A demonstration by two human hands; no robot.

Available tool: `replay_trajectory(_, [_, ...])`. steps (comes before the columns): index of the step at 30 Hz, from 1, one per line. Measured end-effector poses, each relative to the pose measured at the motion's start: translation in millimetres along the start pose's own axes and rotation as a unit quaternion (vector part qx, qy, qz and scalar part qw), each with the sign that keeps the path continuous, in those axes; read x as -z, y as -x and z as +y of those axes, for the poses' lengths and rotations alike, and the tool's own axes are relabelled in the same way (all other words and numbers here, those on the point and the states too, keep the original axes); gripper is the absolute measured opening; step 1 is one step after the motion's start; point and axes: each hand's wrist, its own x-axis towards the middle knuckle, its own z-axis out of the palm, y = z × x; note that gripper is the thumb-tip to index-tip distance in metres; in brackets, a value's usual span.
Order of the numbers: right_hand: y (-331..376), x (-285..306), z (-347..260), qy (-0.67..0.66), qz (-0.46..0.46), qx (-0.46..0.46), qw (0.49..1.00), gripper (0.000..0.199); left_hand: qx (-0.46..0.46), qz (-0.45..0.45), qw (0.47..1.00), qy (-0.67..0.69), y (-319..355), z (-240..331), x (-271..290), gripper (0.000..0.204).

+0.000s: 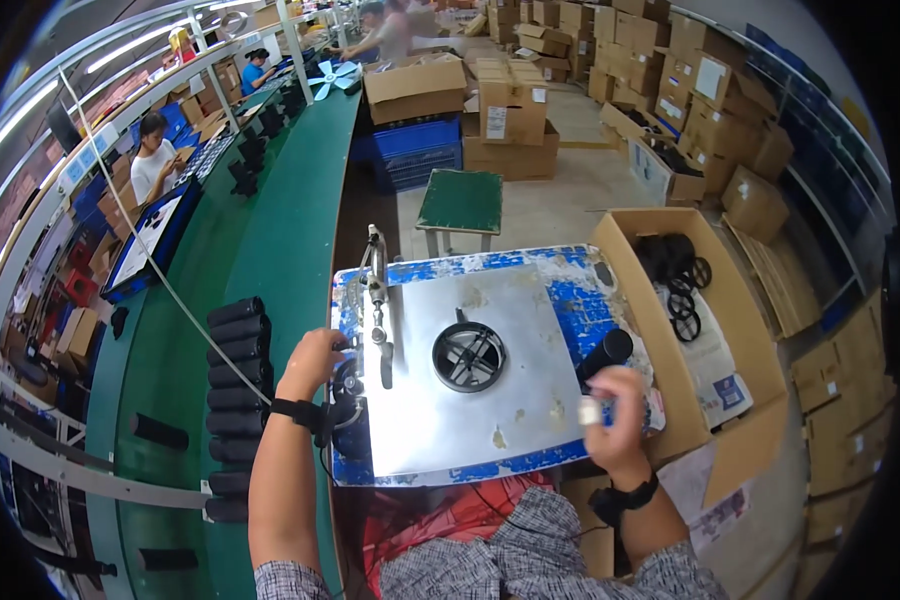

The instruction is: The person places a black cylinder onto a machine, presses a lever, and removes it before picking up a black wheel to place on the machine. They then use a tool to attach a wire to a metal component on the machine.

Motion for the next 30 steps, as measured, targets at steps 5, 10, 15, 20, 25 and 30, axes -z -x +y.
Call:
replay_trajectory(5, [-67.9,-43.0,-28.9,-0.037,-0.201,-0.084,0.975,0.063,0.034,-0.051,0.998,0.006,-7.8,10.3,4.2,0.031])
replay_trajectory(10, [-81.5,-61.6,-37.4,-0.029,-0.246,-0.075,0.966,0.07,0.024,-0.045,0.997,-0.052,-11.4,-6.8,7.3,0.039])
replay_trajectory(15, [-71.3,-29.3,-29.4,0.004,-0.164,-0.137,0.977,0.066,-0.064,0.262,0.962,0.05,71.9,4.8,30.5,0.056])
replay_trajectory(20, [-87.9,-16.8,-57.2,-0.045,-0.21,-0.144,0.966,0.055,0.078,0.241,0.945,0.208,114.2,24.5,17.9,0.044])
replay_trajectory(25, [-67.7,-28.0,-54.0,-0.088,-0.188,-0.127,0.97,0.041,0.057,0.195,0.973,0.112,78.5,32.3,24.6,0.04])
replay_trajectory(30, [-43.5,-22.2,-38.9,-0.116,-0.171,-0.169,0.964,0.035,0.045,0.154,0.986,0.045,74.7,27.6,11.3,0.035])
